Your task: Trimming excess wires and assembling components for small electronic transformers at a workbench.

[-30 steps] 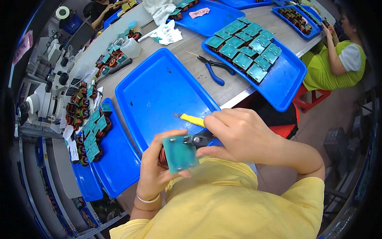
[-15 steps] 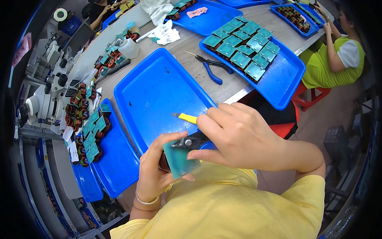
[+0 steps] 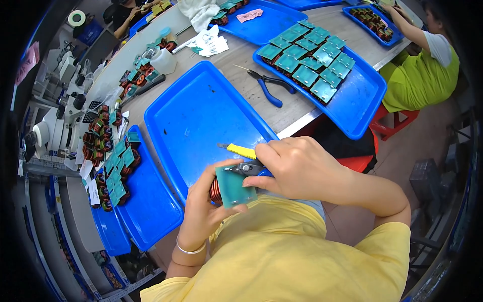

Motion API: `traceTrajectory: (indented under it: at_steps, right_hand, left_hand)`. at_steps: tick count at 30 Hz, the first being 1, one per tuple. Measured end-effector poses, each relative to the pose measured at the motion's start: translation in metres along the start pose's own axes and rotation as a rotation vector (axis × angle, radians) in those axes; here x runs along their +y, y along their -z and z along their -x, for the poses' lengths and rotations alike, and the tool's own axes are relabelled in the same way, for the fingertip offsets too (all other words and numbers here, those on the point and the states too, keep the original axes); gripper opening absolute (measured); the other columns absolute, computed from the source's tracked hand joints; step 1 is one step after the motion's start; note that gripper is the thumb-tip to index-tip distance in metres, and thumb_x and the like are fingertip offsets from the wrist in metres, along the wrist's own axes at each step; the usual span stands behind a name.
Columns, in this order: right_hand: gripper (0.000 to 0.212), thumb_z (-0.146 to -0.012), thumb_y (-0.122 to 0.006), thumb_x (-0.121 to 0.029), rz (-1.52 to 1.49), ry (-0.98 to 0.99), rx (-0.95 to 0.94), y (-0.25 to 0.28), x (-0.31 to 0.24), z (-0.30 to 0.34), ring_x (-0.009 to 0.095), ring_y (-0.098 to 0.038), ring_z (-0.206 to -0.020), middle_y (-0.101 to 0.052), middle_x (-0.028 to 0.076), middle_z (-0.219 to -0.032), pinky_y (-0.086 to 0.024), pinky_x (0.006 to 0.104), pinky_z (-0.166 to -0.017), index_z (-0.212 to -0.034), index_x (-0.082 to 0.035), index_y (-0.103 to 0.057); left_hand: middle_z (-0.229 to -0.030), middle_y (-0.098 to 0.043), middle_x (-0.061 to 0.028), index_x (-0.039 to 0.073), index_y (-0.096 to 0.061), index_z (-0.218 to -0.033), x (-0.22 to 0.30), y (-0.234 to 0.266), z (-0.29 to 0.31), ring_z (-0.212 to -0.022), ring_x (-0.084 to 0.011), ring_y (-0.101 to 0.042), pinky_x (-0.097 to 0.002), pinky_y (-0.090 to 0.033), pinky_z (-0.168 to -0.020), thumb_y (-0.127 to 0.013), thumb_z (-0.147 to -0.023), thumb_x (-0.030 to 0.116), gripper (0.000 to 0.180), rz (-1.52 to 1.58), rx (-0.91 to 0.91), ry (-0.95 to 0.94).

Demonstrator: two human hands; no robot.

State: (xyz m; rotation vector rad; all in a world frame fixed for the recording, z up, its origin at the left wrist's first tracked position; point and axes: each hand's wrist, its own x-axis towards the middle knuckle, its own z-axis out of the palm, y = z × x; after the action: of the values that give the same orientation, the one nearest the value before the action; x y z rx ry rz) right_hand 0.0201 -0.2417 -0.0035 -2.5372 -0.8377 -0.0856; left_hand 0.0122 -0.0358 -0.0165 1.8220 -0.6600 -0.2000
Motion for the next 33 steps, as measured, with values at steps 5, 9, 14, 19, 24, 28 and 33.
traceTrajectory:
  at_steps: [5,9,14,19,24,28,33]
  right_hand:
    - [0.042,-0.077,-0.063,-0.039,-0.185,-0.002,0.001,0.007,0.006,0.001,0.030,-0.053,-0.060,-0.050,0.013,-0.067,-0.042,0.0358,-0.053,-0.080,0.000,-0.049]
    - [0.042,-0.073,-0.066,-0.037,-0.398,-0.055,-0.236,0.012,0.019,0.012,0.032,-0.054,-0.067,-0.053,0.015,-0.073,-0.043,0.0360,-0.056,-0.084,0.001,-0.052]
    - [0.031,-0.067,-0.071,-0.021,-0.292,-0.269,-0.101,-0.004,0.019,0.027,0.031,-0.055,-0.069,-0.054,0.015,-0.074,-0.044,0.0340,-0.058,-0.081,0.000,-0.052]
    - [0.034,-0.062,-0.077,-0.014,-0.724,-0.288,0.211,-0.003,0.000,0.012,0.013,-0.049,-0.065,-0.057,0.007,-0.082,-0.042,0.0241,-0.059,-0.080,-0.001,-0.051]
    - [0.052,-0.060,-0.082,-0.026,-0.625,-0.148,0.208,0.001,-0.016,-0.003,0.016,-0.058,-0.077,-0.057,0.010,-0.095,-0.048,0.0265,-0.067,-0.094,-0.001,-0.051]
    - [0.049,-0.062,-0.080,-0.021,-0.634,-0.234,0.186,-0.011,-0.004,0.007,0.017,-0.059,-0.078,-0.058,0.010,-0.095,-0.049,0.0288,-0.068,-0.096,0.000,-0.054]
    - [0.040,-0.060,-0.078,-0.015,-0.526,-0.507,0.595,0.020,0.041,0.040,0.011,-0.050,-0.078,-0.059,0.007,-0.094,-0.042,0.0259,-0.069,-0.075,-0.007,-0.042]
  left_hand:
    - [-0.098,-0.056,-0.0105,0.001,-0.041,-0.123,-0.011,-0.004,0.001,-0.072,-0.0147,-0.055,-0.0252,-0.047,-0.061,-0.071,-0.075,0.024,0.061,0.447,0.092,0.147]
    - [-0.088,-0.056,-0.0129,-0.004,-0.039,-0.121,-0.019,0.002,-0.002,-0.052,-0.0061,-0.044,-0.0150,-0.037,-0.045,-0.053,-0.074,0.062,0.082,0.990,0.040,0.247]
    - [-0.080,-0.055,-0.0126,-0.003,-0.028,-0.131,-0.018,0.000,-0.005,-0.047,-0.0039,-0.040,-0.0121,-0.031,-0.039,-0.049,-0.071,0.070,0.097,1.214,-0.042,0.249]
    - [-0.080,-0.056,-0.0138,-0.002,-0.026,-0.133,-0.021,-0.004,-0.011,-0.049,-0.0068,-0.042,-0.0147,-0.034,-0.043,-0.041,-0.068,0.078,0.104,1.208,-0.062,0.234]
    - [-0.093,-0.057,-0.0158,0.000,-0.026,-0.134,-0.004,-0.015,-0.016,-0.063,-0.0124,-0.051,-0.0201,-0.042,-0.054,-0.031,-0.064,0.084,0.109,0.837,0.018,0.301]
    - [-0.118,-0.049,-0.0149,0.003,-0.021,-0.137,-0.006,-0.027,-0.014,-0.097,-0.0198,-0.054,-0.0275,-0.047,-0.069,-0.036,-0.070,0.078,0.102,0.598,0.024,0.293]
    - [-0.120,-0.048,-0.0176,0.002,-0.028,-0.134,-0.024,0.002,-0.013,-0.086,-0.0201,-0.058,-0.0273,-0.047,-0.068,-0.050,-0.083,0.052,0.075,0.173,0.175,0.130]
